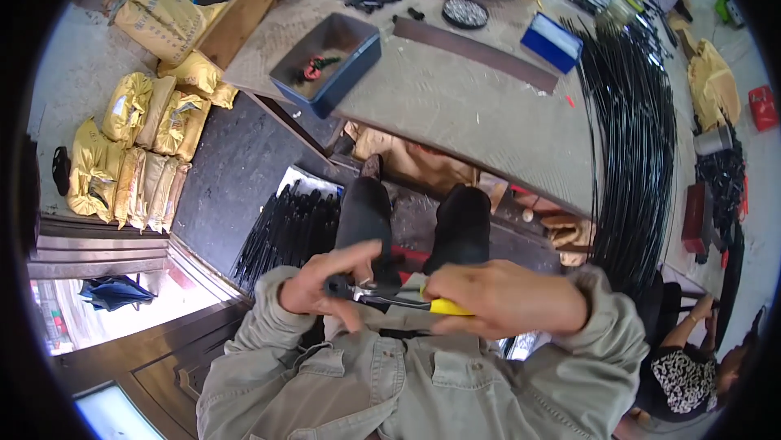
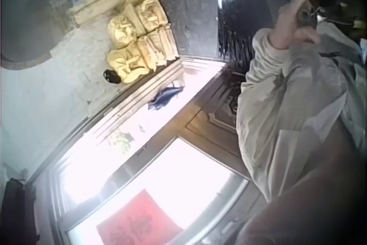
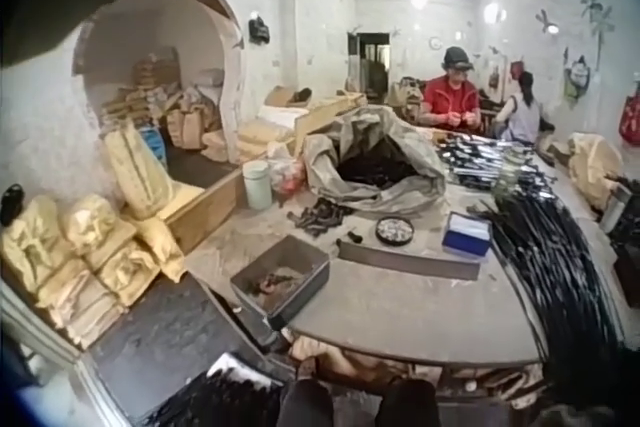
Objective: Assemble black rods into a central hub connector using pliers on a production floor.
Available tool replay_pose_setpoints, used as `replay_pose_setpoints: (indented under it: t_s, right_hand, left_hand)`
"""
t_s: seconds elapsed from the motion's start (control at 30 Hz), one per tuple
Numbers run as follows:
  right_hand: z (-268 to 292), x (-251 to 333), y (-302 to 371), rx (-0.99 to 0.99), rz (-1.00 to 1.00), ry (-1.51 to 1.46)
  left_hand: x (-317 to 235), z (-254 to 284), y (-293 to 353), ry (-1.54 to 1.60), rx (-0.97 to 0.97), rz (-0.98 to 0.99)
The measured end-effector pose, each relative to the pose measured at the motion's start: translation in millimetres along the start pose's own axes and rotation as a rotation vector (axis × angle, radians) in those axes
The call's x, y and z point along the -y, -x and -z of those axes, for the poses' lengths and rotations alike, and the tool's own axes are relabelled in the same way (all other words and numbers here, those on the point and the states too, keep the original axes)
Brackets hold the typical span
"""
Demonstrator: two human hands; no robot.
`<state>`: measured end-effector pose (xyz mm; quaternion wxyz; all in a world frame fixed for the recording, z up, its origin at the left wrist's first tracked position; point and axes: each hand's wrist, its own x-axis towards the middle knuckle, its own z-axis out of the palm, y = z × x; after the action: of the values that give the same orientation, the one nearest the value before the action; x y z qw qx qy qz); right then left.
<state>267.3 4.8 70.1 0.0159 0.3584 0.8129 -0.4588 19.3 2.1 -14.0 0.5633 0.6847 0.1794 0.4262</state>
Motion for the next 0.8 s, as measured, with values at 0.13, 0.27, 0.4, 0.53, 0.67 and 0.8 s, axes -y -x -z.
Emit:
replay_pose_setpoints:
  t_s: [0.13, 0.27, 0.4, 0.53, 0.67, 0.8]
  right_hand:
    - [-13.8, -22.9, 6.3, 0.338, -0.037, -0.683]
    - [-29.7, -17.1, 8.4, -0.222, 0.149, 0.158]
    - [-13.9, -17.5, 22.1, 0.009, 0.046, 0.082]
    - [-12.3, -24.8, 22.5, 0.180, -0.002, -0.520]
    - [-24.8, -11.6, 26.2, -0.248, 0.127, 0.281]
    - [-30.4, -13.0, 34.0, -0.275, 0.091, 0.316]
  left_hand:
    - [5.7, 2.0, -7.8, 0.086, 0.269, -0.069]
    - [9.6, -0.7, 2.9, -0.142, 0.048, -0.080]
    - [1.7, -3.4, -1.0, -0.017, 0.115, 0.041]
    - [9.6, -1.8, -8.8, 0.095, 0.259, -0.038]
    - [14.5, -8.3, 2.7, -0.110, 0.030, -0.041]
    - [14.5, -13.1, -0.2, 0.012, 0.044, -0.037]
